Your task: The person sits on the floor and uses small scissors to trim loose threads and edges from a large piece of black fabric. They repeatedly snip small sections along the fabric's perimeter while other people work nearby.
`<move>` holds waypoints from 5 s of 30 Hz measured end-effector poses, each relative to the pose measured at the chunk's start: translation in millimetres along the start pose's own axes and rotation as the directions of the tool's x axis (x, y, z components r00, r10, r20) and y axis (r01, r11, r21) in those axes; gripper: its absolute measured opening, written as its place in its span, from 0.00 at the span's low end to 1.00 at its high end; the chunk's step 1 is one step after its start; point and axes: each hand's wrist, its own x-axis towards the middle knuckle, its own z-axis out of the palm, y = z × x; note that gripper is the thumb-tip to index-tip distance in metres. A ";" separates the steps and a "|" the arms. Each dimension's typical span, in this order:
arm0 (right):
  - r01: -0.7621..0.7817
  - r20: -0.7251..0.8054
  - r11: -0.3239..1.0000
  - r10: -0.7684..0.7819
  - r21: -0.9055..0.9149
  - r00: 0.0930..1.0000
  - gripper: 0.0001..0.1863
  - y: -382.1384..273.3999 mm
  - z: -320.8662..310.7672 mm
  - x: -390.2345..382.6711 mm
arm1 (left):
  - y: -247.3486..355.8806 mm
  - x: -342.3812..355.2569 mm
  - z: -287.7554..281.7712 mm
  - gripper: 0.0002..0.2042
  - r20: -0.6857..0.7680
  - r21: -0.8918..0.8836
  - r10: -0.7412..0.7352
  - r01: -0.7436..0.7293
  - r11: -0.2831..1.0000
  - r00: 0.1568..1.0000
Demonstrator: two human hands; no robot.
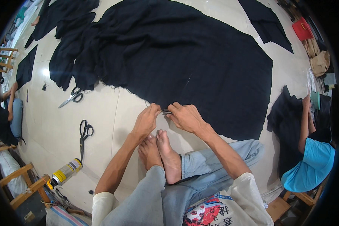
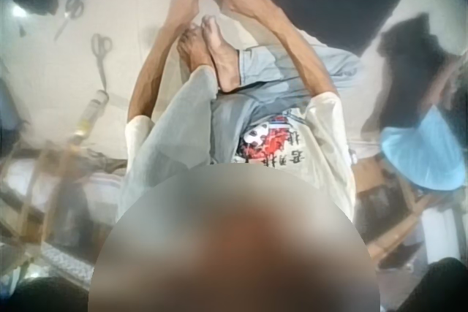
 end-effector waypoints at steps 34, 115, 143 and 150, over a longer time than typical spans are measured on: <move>0.097 0.154 0.992 -0.083 -0.086 0.985 0.14 12.5 5.8 10.9 | -3.2 0.1 -9.0 0.04 0.159 -0.111 -0.080 0.098 0.989 0.984; 0.140 0.093 0.990 -0.137 -0.028 0.986 0.13 -0.8 7.2 45.7 | -16.9 -23.7 -13.5 0.03 -0.074 -0.038 -0.166 0.163 0.986 0.983; -0.163 -0.085 0.953 0.190 0.255 0.978 0.16 9.2 19.7 35.5 | -15.3 -5.9 -17.6 0.11 -0.337 0.038 -0.266 0.296 0.955 0.903; -0.215 -0.148 0.903 0.287 0.372 0.947 0.15 9.3 20.6 35.3 | -36.9 10.5 -26.0 0.07 -0.291 0.212 -0.168 0.235 0.949 0.942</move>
